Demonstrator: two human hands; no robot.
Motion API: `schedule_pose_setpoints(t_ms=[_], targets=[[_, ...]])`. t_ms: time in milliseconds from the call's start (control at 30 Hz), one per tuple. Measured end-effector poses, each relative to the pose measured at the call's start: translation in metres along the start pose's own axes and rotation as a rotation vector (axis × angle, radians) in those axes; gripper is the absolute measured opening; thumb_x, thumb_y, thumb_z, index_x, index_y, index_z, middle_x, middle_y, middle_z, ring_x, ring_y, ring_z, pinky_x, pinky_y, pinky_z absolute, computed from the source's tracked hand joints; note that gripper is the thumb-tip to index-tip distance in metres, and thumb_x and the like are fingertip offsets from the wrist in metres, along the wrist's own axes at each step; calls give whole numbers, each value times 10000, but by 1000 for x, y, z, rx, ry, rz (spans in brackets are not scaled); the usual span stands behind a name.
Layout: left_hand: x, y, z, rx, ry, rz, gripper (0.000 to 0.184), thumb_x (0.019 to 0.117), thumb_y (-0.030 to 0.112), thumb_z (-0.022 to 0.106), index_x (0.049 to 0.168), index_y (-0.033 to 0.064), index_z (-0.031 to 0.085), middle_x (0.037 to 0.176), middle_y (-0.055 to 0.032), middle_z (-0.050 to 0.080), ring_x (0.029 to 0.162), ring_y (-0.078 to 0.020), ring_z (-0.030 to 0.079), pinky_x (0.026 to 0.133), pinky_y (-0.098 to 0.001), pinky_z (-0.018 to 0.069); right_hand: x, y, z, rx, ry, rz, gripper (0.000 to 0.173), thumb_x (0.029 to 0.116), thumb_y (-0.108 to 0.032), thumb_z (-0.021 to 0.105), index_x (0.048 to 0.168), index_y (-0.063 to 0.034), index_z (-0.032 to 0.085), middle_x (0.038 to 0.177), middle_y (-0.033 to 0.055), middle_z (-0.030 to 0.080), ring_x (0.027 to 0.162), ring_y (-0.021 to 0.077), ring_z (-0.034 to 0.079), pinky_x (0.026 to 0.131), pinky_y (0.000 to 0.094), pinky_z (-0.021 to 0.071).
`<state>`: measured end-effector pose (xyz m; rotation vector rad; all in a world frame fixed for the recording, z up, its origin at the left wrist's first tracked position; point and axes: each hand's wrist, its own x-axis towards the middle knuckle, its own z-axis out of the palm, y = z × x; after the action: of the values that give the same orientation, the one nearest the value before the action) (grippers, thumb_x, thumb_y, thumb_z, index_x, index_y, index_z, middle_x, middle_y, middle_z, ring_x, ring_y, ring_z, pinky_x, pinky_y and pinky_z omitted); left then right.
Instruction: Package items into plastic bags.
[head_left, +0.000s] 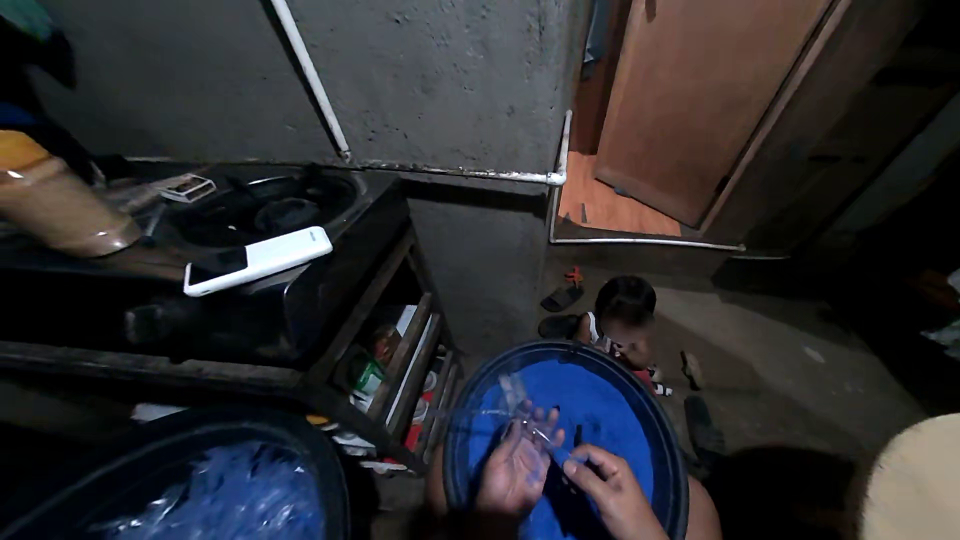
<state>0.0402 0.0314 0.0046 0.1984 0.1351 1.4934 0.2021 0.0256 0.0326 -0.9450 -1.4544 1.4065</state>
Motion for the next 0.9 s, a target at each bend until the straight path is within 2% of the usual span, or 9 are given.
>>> schedule_pose_setpoints(t_ms=[67, 100, 233, 333, 467, 533, 633, 767, 900], targets=[[-2, 0, -5, 108, -73, -64, 374, 1008, 306, 594, 1315, 103, 661, 1298, -131, 689, 1237, -281, 644, 1038, -424, 521, 1, 2, 2, -6, 32, 6, 134, 985, -77, 579, 953, -52, 707, 809, -41, 685, 735, 29, 646, 706, 220, 563], [-4, 0, -5, 158, -69, -87, 391, 1014, 269, 585, 1356, 84, 622, 1322, -150, 673, 1250, -290, 636, 1045, -421, 519, 1, 2, 2, -19, 41, 12, 139, 990, -79, 575, 958, -46, 705, 808, -36, 681, 733, 30, 641, 704, 218, 558], [-10, 3, 19, 520, 128, -93, 324, 1012, 51, 437, 1300, 13, 580, 1203, -144, 723, 1120, -247, 700, 951, -373, 572, -1, 3, -1, -55, 70, 43, 160, 1000, -87, 559, 968, -31, 705, 820, -20, 681, 736, 44, 644, 704, 229, 565], [-13, 3, 27, 808, 100, -65, 462, 893, -52, 567, 1351, -55, 505, 1186, -132, 715, 1077, -204, 701, 925, -348, 576, -3, 3, -2, -59, 83, 49, 164, 997, -83, 553, 974, -25, 705, 811, -23, 678, 725, 40, 639, 702, 221, 560], [-16, -1, 34, 989, 150, -22, 472, 889, -91, 643, 1349, -60, 542, 1024, -81, 746, 928, -145, 730, 837, -303, 607, -4, 6, -2, -42, 83, 34, 160, 998, -76, 561, 978, -23, 711, 816, -25, 681, 726, 34, 634, 697, 212, 553], [-16, -2, 35, 1019, 177, 11, 406, 909, -72, 639, 1311, -62, 583, 956, -60, 753, 879, -126, 732, 826, -299, 609, -4, 5, -2, -35, 86, 43, 161, 999, -78, 563, 977, -25, 713, 824, -21, 689, 733, 37, 642, 705, 216, 560], [-15, -1, 39, 1029, 263, 18, 239, 913, -58, 650, 1151, -38, 653, 877, -40, 737, 753, -90, 701, 723, -253, 596, -6, 5, -2, -45, 84, 55, 158, 991, -71, 559, 968, -35, 711, 814, -27, 688, 726, 33, 643, 703, 215, 560], [-9, 3, 40, 1037, 300, -2, 62, 927, -31, 652, 983, -6, 640, 830, -45, 717, 659, -84, 668, 630, -226, 574, -8, 6, -3, -47, 61, 76, 163, 992, -83, 559, 960, -36, 711, 811, -27, 690, 731, 38, 646, 709, 222, 560], [-6, 3, 42, 997, 296, 26, 20, 963, 3, 601, 982, 0, 607, 836, -64, 725, 636, -95, 659, 599, -227, 556, -8, 7, -3, -11, 42, 80, 164, 991, -80, 555, 957, -39, 710, 808, -28, 692, 734, 41, 653, 713, 228, 565]])
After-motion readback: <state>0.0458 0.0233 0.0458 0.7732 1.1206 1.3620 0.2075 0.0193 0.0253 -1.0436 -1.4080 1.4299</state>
